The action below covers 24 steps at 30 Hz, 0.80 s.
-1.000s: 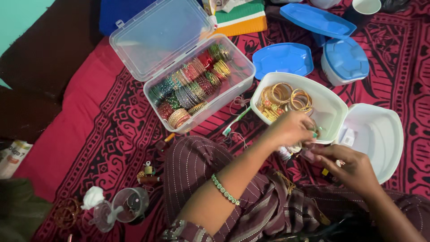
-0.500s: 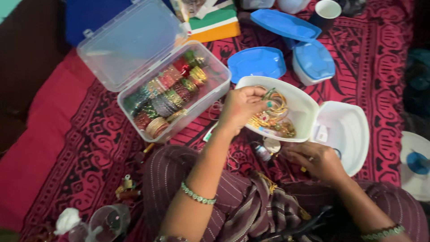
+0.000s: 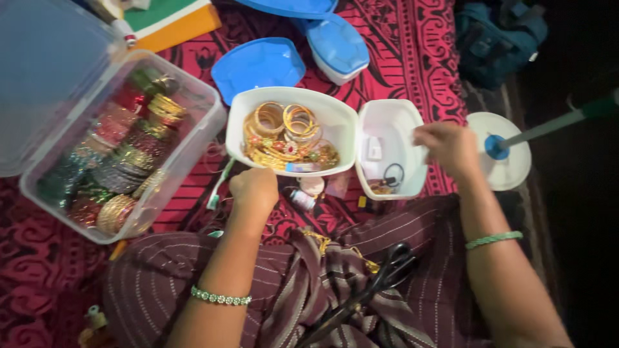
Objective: The person sits on a bed and organizes various jewelry items, including bangles and necklaces, into plastic containers and bowls. They pick up, inspect, and place items into different containers, occasionally using a small tube to apply a substance to a necklace.
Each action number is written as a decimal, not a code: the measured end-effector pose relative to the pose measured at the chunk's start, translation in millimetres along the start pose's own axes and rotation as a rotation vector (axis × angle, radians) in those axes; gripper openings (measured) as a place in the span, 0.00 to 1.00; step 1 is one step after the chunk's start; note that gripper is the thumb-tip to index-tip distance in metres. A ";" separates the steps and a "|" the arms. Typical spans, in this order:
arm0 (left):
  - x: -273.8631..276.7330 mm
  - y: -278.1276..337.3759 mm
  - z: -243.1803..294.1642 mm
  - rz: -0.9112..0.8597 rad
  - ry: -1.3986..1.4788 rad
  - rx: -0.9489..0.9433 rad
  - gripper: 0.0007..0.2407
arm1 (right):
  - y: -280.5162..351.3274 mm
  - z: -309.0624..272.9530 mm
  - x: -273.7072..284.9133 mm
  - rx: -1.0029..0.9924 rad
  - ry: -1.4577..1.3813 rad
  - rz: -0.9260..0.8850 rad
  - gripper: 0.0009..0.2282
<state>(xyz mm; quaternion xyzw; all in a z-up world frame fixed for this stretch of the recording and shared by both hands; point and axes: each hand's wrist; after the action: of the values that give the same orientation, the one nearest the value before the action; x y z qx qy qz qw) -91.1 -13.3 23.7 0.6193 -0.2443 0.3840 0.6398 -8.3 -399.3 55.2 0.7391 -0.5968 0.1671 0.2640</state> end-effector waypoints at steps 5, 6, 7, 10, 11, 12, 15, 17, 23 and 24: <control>5.7 -1.1 14.9 -0.066 -0.050 0.129 0.09 | -11.0 9.5 -38.2 0.430 0.489 -0.488 0.11; 6.9 -0.7 16.2 -0.081 -0.055 0.145 0.09 | -13.2 11.9 -44.7 0.367 0.621 -0.542 0.11; 8.1 -0.3 18.1 -0.095 -0.059 0.161 0.09 | -14.9 13.5 -51.6 0.301 0.753 -0.593 0.12; 10.3 5.9 19.2 -0.085 -0.072 0.152 0.09 | -15.3 13.7 -59.8 0.104 0.955 -0.600 0.10; 12.3 9.0 18.2 -0.072 -0.077 0.137 0.09 | -15.6 11.1 -60.1 0.038 0.989 -0.576 0.09; 14.9 13.1 16.1 -0.036 -0.064 0.115 0.08 | -16.6 7.3 -58.3 0.048 0.956 -0.599 0.09; 25.2 26.9 15.3 0.026 -0.008 0.039 0.07 | -18.0 -5.8 -39.3 0.076 0.757 -0.601 0.10; 31.2 38.2 16.4 0.002 0.055 -0.015 0.10 | -12.6 -12.7 -20.7 0.095 0.492 -0.512 0.10; 36.9 45.2 46.0 0.158 0.449 -0.395 0.11 | 4.4 -28.3 2.7 0.009 -0.119 -0.353 0.09; 34.8 43.0 54.0 0.149 0.624 -0.484 0.11 | 5.9 -30.9 2.0 0.053 -0.189 -0.381 0.08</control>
<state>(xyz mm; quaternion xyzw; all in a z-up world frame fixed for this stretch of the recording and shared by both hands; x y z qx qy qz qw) -96.0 -62.3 83.2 0.2851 -0.1660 0.5302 0.7810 -11.5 -383.6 82.3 0.8575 -0.4639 0.0599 0.2143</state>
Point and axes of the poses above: each hand's wrist, its own y-axis away from the middle knuckle, its own x-axis out of the back of the hand, z = x × y, and after that the axes turned 12 degrees about -z, right-handed
